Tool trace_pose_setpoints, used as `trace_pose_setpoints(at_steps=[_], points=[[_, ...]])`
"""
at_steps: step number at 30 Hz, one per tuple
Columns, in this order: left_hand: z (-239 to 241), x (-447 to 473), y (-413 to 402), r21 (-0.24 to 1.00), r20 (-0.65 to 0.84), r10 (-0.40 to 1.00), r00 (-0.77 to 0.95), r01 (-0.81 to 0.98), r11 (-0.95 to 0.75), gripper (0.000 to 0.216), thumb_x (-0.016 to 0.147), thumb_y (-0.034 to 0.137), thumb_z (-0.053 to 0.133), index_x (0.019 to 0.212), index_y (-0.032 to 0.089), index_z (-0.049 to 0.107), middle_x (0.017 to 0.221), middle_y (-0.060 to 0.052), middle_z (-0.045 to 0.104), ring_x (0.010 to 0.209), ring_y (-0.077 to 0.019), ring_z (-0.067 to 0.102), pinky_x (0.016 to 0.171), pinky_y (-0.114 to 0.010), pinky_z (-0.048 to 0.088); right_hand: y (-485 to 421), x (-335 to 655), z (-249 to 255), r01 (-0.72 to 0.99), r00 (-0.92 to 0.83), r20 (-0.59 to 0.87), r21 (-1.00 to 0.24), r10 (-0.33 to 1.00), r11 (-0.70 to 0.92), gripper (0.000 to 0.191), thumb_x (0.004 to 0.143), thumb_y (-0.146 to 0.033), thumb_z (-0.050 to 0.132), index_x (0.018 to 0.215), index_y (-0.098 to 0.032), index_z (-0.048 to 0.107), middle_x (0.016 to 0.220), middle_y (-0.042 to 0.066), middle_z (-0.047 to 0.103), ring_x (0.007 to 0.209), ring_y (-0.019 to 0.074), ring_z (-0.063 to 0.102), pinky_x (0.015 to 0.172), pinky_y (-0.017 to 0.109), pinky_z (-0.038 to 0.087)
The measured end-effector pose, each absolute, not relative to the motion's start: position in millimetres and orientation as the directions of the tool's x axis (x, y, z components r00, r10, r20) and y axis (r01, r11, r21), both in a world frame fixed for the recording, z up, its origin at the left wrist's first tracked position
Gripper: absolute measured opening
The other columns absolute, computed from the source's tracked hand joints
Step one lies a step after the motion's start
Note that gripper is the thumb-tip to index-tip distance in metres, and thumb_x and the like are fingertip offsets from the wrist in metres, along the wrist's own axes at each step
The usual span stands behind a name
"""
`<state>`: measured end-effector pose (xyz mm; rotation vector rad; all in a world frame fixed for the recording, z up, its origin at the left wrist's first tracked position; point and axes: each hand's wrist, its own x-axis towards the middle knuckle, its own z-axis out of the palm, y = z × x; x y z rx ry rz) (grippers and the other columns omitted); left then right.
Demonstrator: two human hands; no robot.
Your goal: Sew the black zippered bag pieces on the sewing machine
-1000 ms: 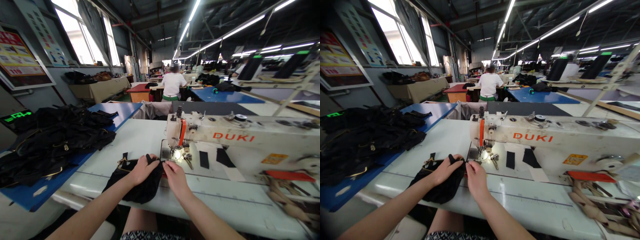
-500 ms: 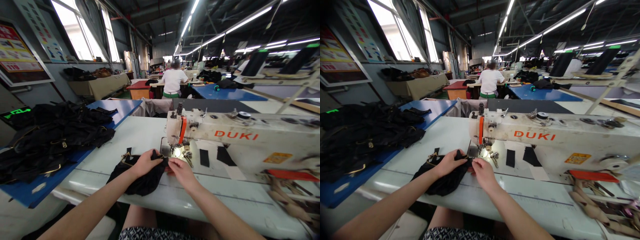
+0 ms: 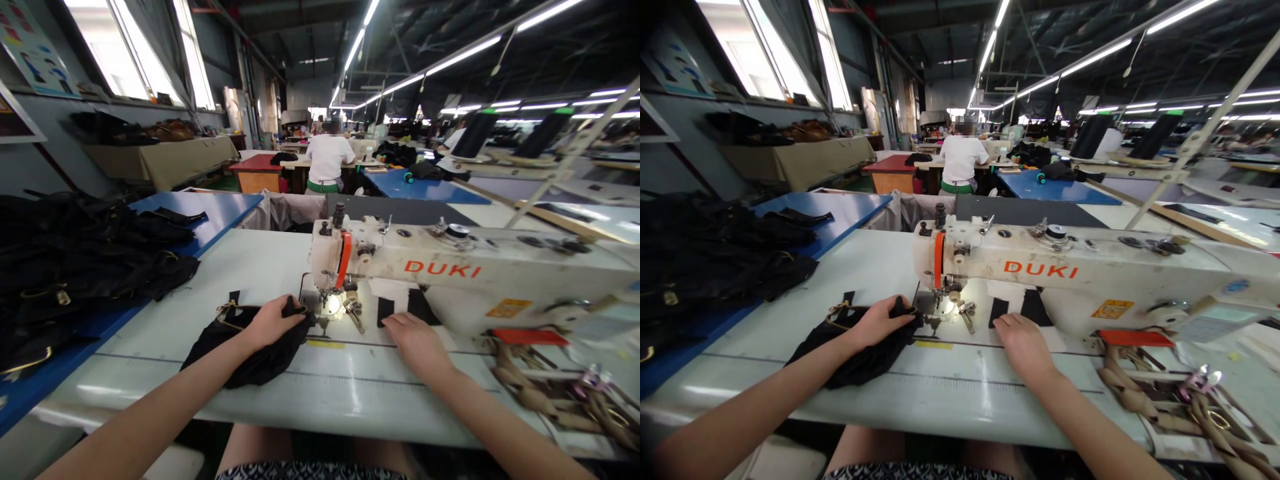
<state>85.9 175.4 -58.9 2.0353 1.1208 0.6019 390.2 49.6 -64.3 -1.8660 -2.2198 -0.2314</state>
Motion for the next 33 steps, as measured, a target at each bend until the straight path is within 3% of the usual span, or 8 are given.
trace_pose_setpoints(at_steps=[3,6,10,13,20,24,30,33], points=[[-61,85,175,0.772,0.068,0.86,0.506,0.52,-0.367,0.02,0.075,0.038,0.059,0.088,0.022,0.06,0.085,-0.001,0.067,0.082,-0.0213,0.06,0.077,-0.032,0.043,53,393,-63,0.989,-0.045,0.375,-0.117,0.926,0.096,0.031,0.082,-0.01,0.043,0.097,-0.02,0.068,0.089,0.01,0.068,0.085,0.0258,0.061,0.077,0.038,0.048],[-63,84,175,0.765,0.074,0.861,0.504,0.524,-0.373,0.021,0.076,0.038,0.059,0.089,0.021,0.059,0.086,-0.001,0.066,0.082,-0.0214,0.06,0.077,-0.032,0.043,59,404,-59,0.924,0.171,0.461,-0.381,0.871,0.02,0.029,0.08,-0.018,0.045,0.099,-0.02,0.066,0.097,0.008,0.069,0.086,0.0245,0.063,0.08,0.039,0.049],[-62,84,175,0.771,0.073,0.861,0.504,0.519,-0.369,0.021,0.076,0.038,0.059,0.088,0.021,0.059,0.086,-0.001,0.067,0.083,-0.0215,0.06,0.077,-0.031,0.043,61,412,-53,0.715,0.394,0.334,-0.697,0.856,-0.057,0.029,0.073,-0.032,0.056,0.096,-0.019,0.067,0.089,0.007,0.07,0.077,0.0237,0.064,0.076,0.039,0.049],[-61,85,174,0.764,0.076,0.862,0.501,0.527,-0.373,0.021,0.075,0.038,0.059,0.086,0.021,0.059,0.084,-0.001,0.067,0.082,-0.0213,0.06,0.076,-0.03,0.043,60,409,-48,0.555,0.454,0.232,-0.829,0.86,-0.069,0.029,0.07,-0.042,0.061,0.085,-0.018,0.069,0.08,0.005,0.069,0.072,0.0225,0.061,0.071,0.036,0.047],[-62,85,174,0.752,0.069,0.861,0.504,0.54,-0.377,0.022,0.076,0.039,0.058,0.087,0.021,0.058,0.085,-0.001,0.066,0.08,-0.0206,0.06,0.075,-0.03,0.043,54,394,-37,0.279,0.486,0.042,-0.954,0.873,-0.11,0.036,0.065,-0.055,0.068,0.063,-0.019,0.061,0.06,-0.001,0.058,0.058,0.0159,0.052,0.054,0.027,0.042],[-64,85,175,0.723,0.047,0.861,0.506,0.578,-0.378,0.023,0.077,0.039,0.057,0.089,0.02,0.056,0.084,-0.001,0.065,0.081,-0.0198,0.059,0.075,-0.03,0.043,52,391,-39,0.357,0.534,0.08,-0.924,0.842,-0.139,0.045,0.069,-0.06,0.063,0.055,-0.019,0.051,0.048,-0.005,0.047,0.047,0.011,0.041,0.045,0.024,0.032],[-64,84,175,0.725,0.053,0.857,0.513,0.571,-0.386,0.021,0.077,0.038,0.058,0.089,0.02,0.057,0.086,0.0,0.066,0.082,-0.0193,0.059,0.076,-0.03,0.042,59,395,-48,0.3,0.57,0.06,-0.944,0.819,-0.139,0.041,0.07,-0.056,0.063,0.058,-0.019,0.053,0.057,0.002,0.061,0.052,0.0154,0.054,0.05,0.025,0.041],[-62,84,174,0.725,0.047,0.862,0.505,0.576,-0.378,0.02,0.077,0.037,0.058,0.089,0.02,0.058,0.086,0.0,0.066,0.081,-0.0192,0.059,0.075,-0.029,0.042,60,394,-48,0.267,0.542,0.056,-0.958,0.839,-0.108,0.039,0.068,-0.053,0.066,0.06,-0.021,0.046,0.05,-0.002,0.056,0.04,0.0112,0.046,0.04,0.023,0.034]])
